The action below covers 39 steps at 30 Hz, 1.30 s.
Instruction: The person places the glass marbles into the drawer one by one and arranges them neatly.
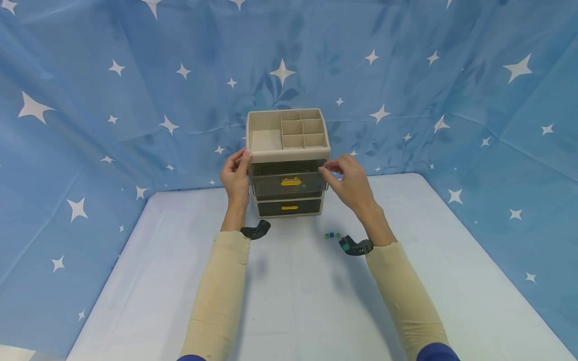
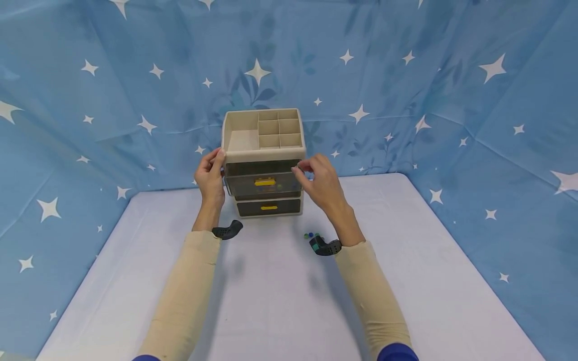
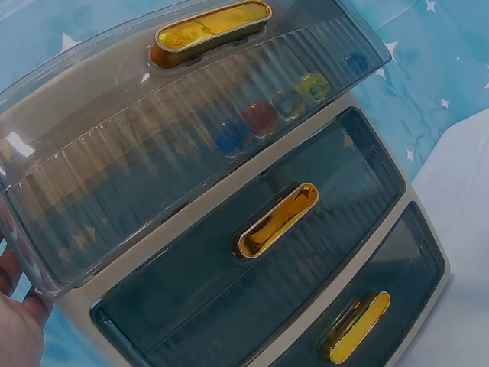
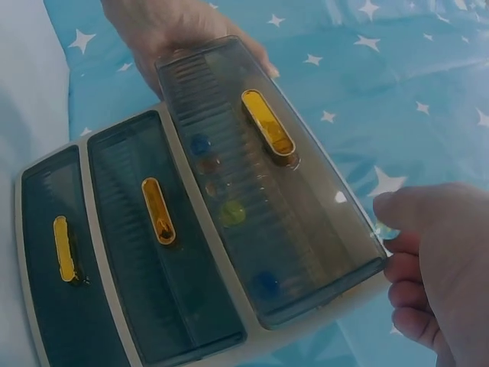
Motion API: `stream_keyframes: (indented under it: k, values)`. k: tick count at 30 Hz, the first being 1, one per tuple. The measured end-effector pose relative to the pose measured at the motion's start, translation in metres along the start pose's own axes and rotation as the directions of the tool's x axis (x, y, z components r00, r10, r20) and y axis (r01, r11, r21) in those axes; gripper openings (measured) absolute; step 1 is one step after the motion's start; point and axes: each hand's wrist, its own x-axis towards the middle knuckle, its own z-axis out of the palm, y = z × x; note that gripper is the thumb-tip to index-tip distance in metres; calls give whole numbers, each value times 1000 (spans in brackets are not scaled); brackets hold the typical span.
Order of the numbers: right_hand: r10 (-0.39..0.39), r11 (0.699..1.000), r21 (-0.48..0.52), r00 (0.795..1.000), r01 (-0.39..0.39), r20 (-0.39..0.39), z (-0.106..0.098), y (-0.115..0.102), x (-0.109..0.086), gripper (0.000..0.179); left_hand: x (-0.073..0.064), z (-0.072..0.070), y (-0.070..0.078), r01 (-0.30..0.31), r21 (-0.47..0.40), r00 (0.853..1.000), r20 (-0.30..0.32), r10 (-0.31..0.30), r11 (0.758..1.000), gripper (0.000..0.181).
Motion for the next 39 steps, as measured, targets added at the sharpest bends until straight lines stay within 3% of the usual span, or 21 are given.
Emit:
stream_keyframes:
  k: [21,39]
  values:
    - [-40,999,-18,997,41,68,5,-4,9,24,1,0,0,0,12,1000,-6,0,1000,32]
    - [-37,999,-19,997,38,72,2,-5,8,19,0,-1,0,0,19,1000,-1,0,1000,32]
